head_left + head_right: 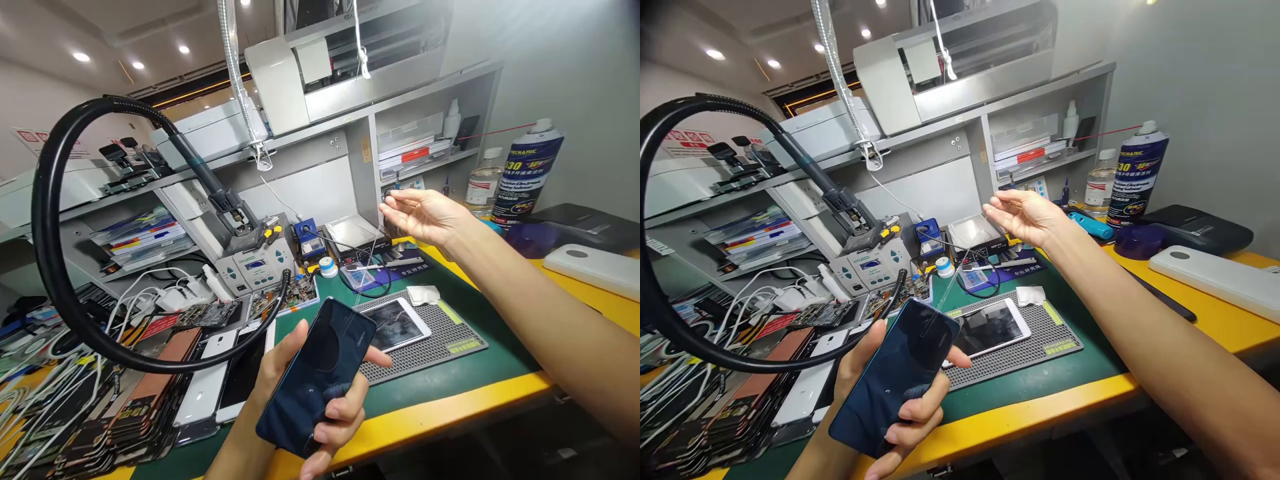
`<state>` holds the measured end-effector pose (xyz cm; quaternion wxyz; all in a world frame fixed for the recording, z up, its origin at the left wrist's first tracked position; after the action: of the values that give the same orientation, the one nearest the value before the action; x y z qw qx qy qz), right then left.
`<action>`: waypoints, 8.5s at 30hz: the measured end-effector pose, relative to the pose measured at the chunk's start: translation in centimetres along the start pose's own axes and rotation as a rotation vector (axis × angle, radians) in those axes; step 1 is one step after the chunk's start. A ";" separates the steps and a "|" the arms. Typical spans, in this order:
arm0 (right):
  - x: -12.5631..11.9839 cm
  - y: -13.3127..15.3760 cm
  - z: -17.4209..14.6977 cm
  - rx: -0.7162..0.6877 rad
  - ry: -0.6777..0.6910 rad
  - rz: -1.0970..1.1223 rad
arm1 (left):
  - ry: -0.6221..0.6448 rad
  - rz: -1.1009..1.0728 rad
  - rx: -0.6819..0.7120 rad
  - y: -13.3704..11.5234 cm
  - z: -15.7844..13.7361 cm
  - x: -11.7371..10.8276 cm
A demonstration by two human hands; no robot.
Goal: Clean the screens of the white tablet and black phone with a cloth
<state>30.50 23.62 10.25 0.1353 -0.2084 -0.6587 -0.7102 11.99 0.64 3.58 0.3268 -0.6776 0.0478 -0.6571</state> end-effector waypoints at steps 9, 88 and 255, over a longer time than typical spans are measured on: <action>-1.2 -0.7 1.5 0.064 -0.022 0.071 | -0.117 0.076 -0.047 0.9 -0.8 -0.8; 7.0 -3.5 -14.5 0.095 0.541 -0.527 | -0.968 2.460 0.786 -7.8 -5.0 2.4; 11.6 -3.8 -22.3 -1.400 0.706 -1.351 | -0.677 -0.059 0.560 -4.3 -4.1 -6.4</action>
<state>15.94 2.77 11.37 -0.2574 0.3930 -0.0007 -0.8828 5.80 5.57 -0.10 0.4764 -0.7411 -0.2613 -0.3945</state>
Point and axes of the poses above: each hand's wrist, its own z-axis towards the middle knuckle, its own x-axis out of the palm, y = z × x, the point moved 10 cm from there along z, towards the middle knuckle, and after that the axes turned 11 degrees about -z, right-handed, at the moved point
